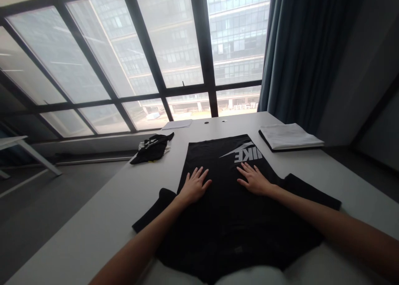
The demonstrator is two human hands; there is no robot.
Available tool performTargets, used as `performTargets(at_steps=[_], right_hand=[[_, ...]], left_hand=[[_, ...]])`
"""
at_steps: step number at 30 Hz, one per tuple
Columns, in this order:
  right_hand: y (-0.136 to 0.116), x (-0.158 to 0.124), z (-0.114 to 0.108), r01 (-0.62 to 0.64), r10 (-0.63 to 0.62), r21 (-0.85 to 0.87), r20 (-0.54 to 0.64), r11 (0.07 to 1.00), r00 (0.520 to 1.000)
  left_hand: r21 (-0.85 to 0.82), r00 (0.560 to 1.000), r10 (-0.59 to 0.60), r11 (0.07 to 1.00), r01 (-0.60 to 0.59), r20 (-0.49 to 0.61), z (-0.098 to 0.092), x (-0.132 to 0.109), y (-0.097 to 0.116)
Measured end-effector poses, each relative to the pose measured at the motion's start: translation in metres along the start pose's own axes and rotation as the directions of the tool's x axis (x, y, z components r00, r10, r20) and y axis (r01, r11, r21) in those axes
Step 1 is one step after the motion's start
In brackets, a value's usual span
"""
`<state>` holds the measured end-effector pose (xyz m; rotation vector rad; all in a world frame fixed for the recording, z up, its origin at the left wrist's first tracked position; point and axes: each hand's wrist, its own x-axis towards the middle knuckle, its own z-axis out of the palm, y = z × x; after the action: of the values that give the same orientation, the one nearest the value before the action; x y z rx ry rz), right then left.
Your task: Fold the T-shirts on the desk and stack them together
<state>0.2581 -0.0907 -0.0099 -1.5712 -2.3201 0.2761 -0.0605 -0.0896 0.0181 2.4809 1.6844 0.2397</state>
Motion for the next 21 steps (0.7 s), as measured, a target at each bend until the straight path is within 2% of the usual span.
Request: performTargets(at_steps=[2, 6, 9, 10, 11, 12, 13, 14, 16, 17, 19, 21], right_hand=[[-0.005, -0.009, 0.002, -0.017, 0.017, 0.000, 0.012, 1.000, 1.000], [-0.006, -0.015, -0.005, -0.020, 0.020, 0.071, 0.005, 0.997, 1.000], [-0.010, 0.011, -0.018, 0.016, 0.027, 0.319, -0.130, 0.948, 0.991], [-0.014, 0.027, -0.021, 0.018, 0.063, 0.453, -0.163, 0.891, 0.985], [-0.018, 0.045, -0.023, 0.005, 0.111, 0.605, -0.155, 0.796, 0.982], [-0.021, 0.065, -0.023, -0.030, 0.168, 0.750, -0.108, 0.660, 0.980], [-0.024, 0.085, -0.021, -0.083, 0.230, 0.868, -0.037, 0.490, 0.972], [-0.024, 0.103, -0.019, -0.124, 0.267, 0.940, 0.037, 0.317, 0.963], [-0.014, 0.132, -0.014, -0.196, 0.305, 0.980, 0.183, 0.014, 0.935], [-0.002, 0.142, -0.014, -0.218, 0.310, 0.971, 0.238, -0.100, 0.920], [0.034, 0.153, -0.021, -0.211, 0.354, 0.940, 0.300, -0.267, 0.886], [0.077, 0.158, -0.036, -0.104, 0.487, 0.927, 0.282, -0.360, 0.827]], left_hand=[[0.004, 0.999, 0.018, 1.000, -0.017, -0.039, -0.001, 0.010, -0.003], [-0.022, 0.998, -0.055, 0.998, 0.055, 0.005, 0.005, 0.022, -0.016], [-0.190, 0.996, -0.005, 0.982, -0.011, -0.084, 0.004, 0.037, -0.007], [-0.307, 0.991, 0.017, 0.950, -0.057, -0.131, 0.003, 0.047, 0.001], [-0.452, 0.985, 0.025, 0.886, -0.101, -0.172, 0.002, 0.060, 0.013], [-0.623, 0.983, 0.017, 0.771, -0.130, -0.184, 0.002, 0.076, 0.025], [-0.788, 0.988, -0.012, 0.605, -0.118, -0.157, 0.003, 0.094, 0.038], [-0.916, 0.992, -0.062, 0.395, -0.076, -0.109, 0.004, 0.113, 0.048], [-0.998, 0.985, -0.163, -0.028, 0.052, 0.056, 0.008, 0.146, 0.058], [-0.978, 0.970, -0.200, -0.185, 0.100, 0.137, 0.009, 0.159, 0.055], [-0.912, 0.931, -0.260, -0.384, 0.143, 0.255, 0.009, 0.176, 0.033], [-0.862, 0.895, -0.326, -0.493, 0.113, 0.304, 0.003, 0.183, -0.002]])
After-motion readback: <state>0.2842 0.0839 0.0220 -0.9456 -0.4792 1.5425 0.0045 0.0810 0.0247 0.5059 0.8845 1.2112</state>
